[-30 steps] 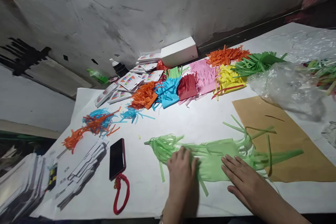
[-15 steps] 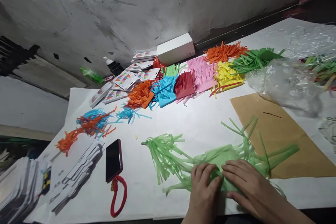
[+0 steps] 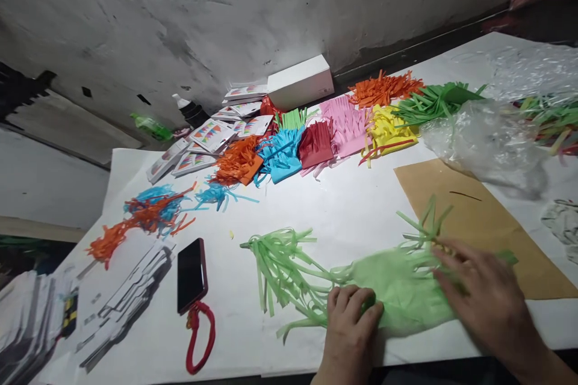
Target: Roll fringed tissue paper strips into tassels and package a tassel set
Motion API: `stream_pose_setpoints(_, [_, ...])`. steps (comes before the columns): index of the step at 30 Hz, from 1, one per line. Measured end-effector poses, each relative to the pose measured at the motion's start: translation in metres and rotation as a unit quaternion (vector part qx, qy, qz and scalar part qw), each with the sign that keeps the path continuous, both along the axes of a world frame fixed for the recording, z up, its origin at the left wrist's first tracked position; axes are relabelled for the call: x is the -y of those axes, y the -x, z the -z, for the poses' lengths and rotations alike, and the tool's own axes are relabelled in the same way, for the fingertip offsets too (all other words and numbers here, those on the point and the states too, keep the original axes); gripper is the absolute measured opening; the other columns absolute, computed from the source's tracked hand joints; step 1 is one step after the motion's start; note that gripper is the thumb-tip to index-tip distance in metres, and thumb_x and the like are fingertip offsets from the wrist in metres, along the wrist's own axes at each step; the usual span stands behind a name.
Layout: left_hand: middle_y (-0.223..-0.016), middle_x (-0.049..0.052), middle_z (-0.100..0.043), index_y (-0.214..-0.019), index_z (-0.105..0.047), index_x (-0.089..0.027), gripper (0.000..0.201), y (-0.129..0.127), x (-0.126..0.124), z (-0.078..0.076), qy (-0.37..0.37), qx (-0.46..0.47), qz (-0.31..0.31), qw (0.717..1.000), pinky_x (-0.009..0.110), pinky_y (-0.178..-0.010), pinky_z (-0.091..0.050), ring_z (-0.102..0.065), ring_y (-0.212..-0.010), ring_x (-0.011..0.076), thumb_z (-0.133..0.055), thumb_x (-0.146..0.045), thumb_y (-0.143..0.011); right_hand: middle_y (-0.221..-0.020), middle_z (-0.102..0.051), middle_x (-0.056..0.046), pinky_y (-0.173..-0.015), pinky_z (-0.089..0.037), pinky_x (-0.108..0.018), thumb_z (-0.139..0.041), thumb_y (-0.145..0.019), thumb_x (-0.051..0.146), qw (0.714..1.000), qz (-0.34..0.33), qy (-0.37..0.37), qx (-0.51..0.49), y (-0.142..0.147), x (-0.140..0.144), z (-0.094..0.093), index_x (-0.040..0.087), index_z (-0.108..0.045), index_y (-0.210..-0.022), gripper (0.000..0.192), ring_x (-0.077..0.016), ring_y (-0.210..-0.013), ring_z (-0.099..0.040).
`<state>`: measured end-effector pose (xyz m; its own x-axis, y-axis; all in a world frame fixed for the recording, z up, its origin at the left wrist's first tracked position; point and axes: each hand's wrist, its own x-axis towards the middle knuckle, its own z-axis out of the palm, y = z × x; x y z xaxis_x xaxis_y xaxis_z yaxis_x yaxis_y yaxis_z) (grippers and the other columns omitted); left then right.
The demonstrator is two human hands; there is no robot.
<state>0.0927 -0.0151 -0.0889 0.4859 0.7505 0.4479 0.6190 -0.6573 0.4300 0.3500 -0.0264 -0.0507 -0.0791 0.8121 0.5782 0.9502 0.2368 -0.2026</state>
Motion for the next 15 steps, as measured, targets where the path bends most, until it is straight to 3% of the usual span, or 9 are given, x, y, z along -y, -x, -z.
stream_pose_setpoints(2, [-0.099, 0.007, -0.076, -0.1, -0.071, -0.024, 0.024, -0.001, -0.001, -0.003, 0.0, 0.003, 0.008, 1.0, 0.046, -0.095, -0.04, -0.063, -0.095, 0.0245, -0.053, -0.01, -0.091, -0.129, -0.07, -0.013, -0.105, -0.048, -0.043, -0.062, -0.095, 0.021, 0.984, -0.174, 0.027, 0.023, 0.005, 0.01, 0.003, 0.017, -0.059, -0.139, 0.044, -0.0281, -0.119, -0.065])
stream_pose_setpoints(4, [-0.101, 0.007, -0.077, -0.105, -0.07, -0.023, 0.026, 0.001, -0.003, -0.012, 0.006, -0.004, 0.023, 1.0, 0.044, -0.095, -0.038, -0.064, -0.094, 0.0235, -0.052, -0.01, -0.092, -0.132, -0.07, -0.011, -0.111, -0.046, -0.04, -0.055, -0.096, 0.014, 0.959, -0.268, 0.078, 0.04, 0.012, 0.015, 0.009, 0.014, -0.053, -0.145, 0.049, -0.0232, -0.125, -0.063])
stream_pose_setpoints(6, [-0.105, 0.007, -0.077, -0.114, -0.068, -0.022, 0.024, 0.006, -0.007, -0.024, 0.022, -0.036, 0.043, 0.998, 0.043, -0.094, -0.038, -0.064, -0.094, 0.0237, -0.054, -0.017, -0.094, -0.134, -0.069, -0.01, -0.115, -0.044, -0.039, -0.05, -0.096, 0.008, 0.957, -0.27, 0.102, 0.034, 0.016, 0.017, 0.016, 0.012, -0.05, -0.147, 0.051, -0.0202, -0.128, -0.061])
stream_pose_setpoints(8, [-0.106, 0.009, -0.076, -0.119, -0.067, -0.022, 0.029, 0.018, -0.014, -0.038, 0.04, -0.072, 0.053, 0.995, 0.043, -0.092, -0.038, -0.063, -0.094, 0.0258, -0.059, -0.039, -0.096, -0.138, -0.066, -0.011, -0.115, -0.045, -0.039, -0.05, -0.097, 0.009, 0.96, -0.256, 0.109, 0.025, 0.016, 0.019, 0.021, 0.011, -0.048, -0.148, 0.051, -0.021, -0.132, -0.058])
stream_pose_setpoints(11, [-0.098, 0.009, -0.073, -0.099, -0.07, -0.022, 0.055, 0.045, -0.026, -0.054, 0.045, -0.09, 0.013, 0.995, 0.047, -0.092, -0.037, -0.06, -0.091, 0.0285, -0.047, -0.072, -0.092, -0.143, -0.062, -0.012, -0.113, -0.047, -0.038, -0.054, -0.098, 0.016, 0.961, -0.25, 0.115, 0.03, 0.013, 0.023, 0.024, 0.01, -0.046, -0.15, 0.053, -0.0236, -0.134, -0.056])
stream_pose_setpoints(13, [-0.096, 0.01, -0.069, -0.082, -0.065, -0.021, 0.058, 0.064, -0.032, -0.06, 0.034, -0.097, -0.044, 0.994, 0.048, -0.091, -0.037, -0.058, -0.094, 0.0295, -0.038, -0.071, -0.096, -0.144, -0.061, -0.012, -0.115, -0.045, -0.039, -0.054, -0.098, 0.018, 0.961, -0.25, 0.113, 0.03, 0.011, 0.025, 0.025, 0.009, -0.045, -0.15, 0.054, -0.0238, -0.135, -0.055])
stream_pose_setpoints(15, [-0.102, 0.011, -0.066, -0.081, -0.061, -0.021, 0.047, 0.074, -0.033, -0.065, 0.007, -0.1, -0.093, 0.991, 0.049, -0.093, -0.037, -0.056, -0.101, 0.0315, -0.044, -0.062, -0.098, -0.143, -0.061, -0.012, -0.119, -0.04, -0.04, -0.054, -0.098, 0.015, 0.961, -0.251, 0.109, 0.029, 0.012, 0.025, 0.025, 0.009, -0.046, -0.15, 0.053, -0.023, -0.136, -0.054])
